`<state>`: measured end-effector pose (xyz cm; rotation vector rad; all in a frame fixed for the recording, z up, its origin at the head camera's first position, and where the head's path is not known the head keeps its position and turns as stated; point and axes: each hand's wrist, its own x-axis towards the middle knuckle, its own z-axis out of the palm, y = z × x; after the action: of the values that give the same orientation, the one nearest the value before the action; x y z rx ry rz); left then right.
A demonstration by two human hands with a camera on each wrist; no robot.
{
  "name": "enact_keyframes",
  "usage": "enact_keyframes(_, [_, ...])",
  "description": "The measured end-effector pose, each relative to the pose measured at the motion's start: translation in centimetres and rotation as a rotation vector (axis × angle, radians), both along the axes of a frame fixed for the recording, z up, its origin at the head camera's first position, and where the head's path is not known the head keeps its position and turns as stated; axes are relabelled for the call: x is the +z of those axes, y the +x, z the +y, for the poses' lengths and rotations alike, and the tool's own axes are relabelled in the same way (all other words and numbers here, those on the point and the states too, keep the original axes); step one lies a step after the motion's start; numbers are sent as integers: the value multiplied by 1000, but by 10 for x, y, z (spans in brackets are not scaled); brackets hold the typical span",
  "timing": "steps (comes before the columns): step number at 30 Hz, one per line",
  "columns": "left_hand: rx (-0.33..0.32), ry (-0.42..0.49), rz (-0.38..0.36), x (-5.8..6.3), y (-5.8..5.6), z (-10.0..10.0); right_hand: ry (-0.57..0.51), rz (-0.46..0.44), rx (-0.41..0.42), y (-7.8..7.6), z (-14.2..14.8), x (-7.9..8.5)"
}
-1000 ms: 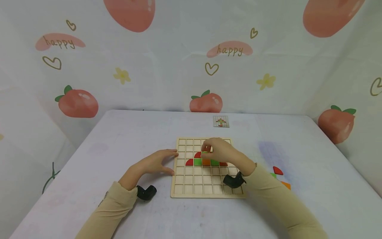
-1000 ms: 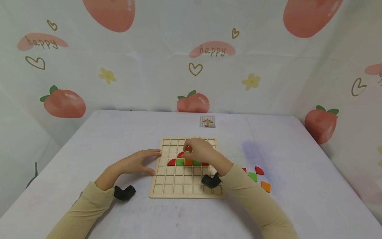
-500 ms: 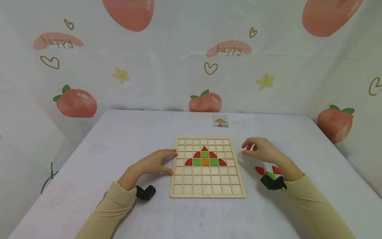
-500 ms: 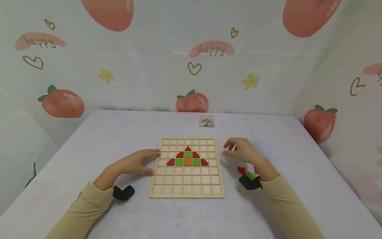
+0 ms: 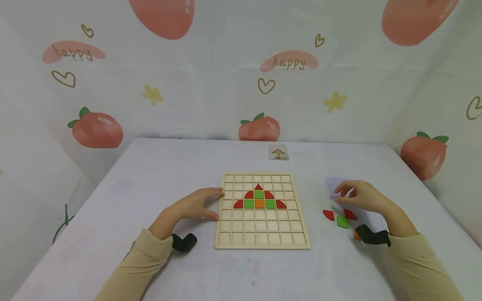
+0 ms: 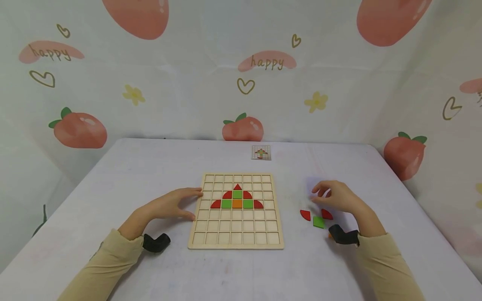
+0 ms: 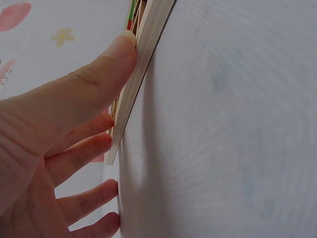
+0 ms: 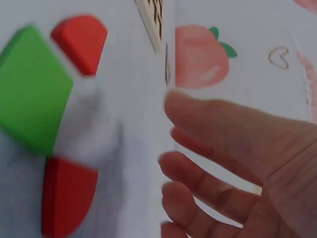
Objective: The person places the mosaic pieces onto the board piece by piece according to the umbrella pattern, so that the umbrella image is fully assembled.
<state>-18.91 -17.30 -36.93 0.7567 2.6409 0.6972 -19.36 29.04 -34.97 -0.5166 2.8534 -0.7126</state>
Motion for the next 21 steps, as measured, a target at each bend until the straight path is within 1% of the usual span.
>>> enact_keyframes(2, [-1, -1, 1, 0, 0, 0, -5, -25, 27, 2, 8, -2])
enact_keyframes(5, [-5, -2, 4, -1, 0, 0, -32, -92, 55, 6, 16, -4])
enact_keyframes(7, [-8, 0, 8, -1, 0, 0, -50, -137, 80, 9, 20, -7])
enact_keyframes(10, [-15, 2, 13, 0, 0, -1, -80, -180, 129, 12, 23, -12])
enact_keyframes(13, [-21, 4, 16, -1, 0, -1, -97, -201, 173, 14, 24, -18])
enact_keyframes(15, [-22, 6, 13, -1, 0, -1, -100, -202, 183, 15, 23, -20])
enact_keyframes(21, [-18, 5, 10, -1, -1, -1, -115, -173, 221, 17, 24, -24])
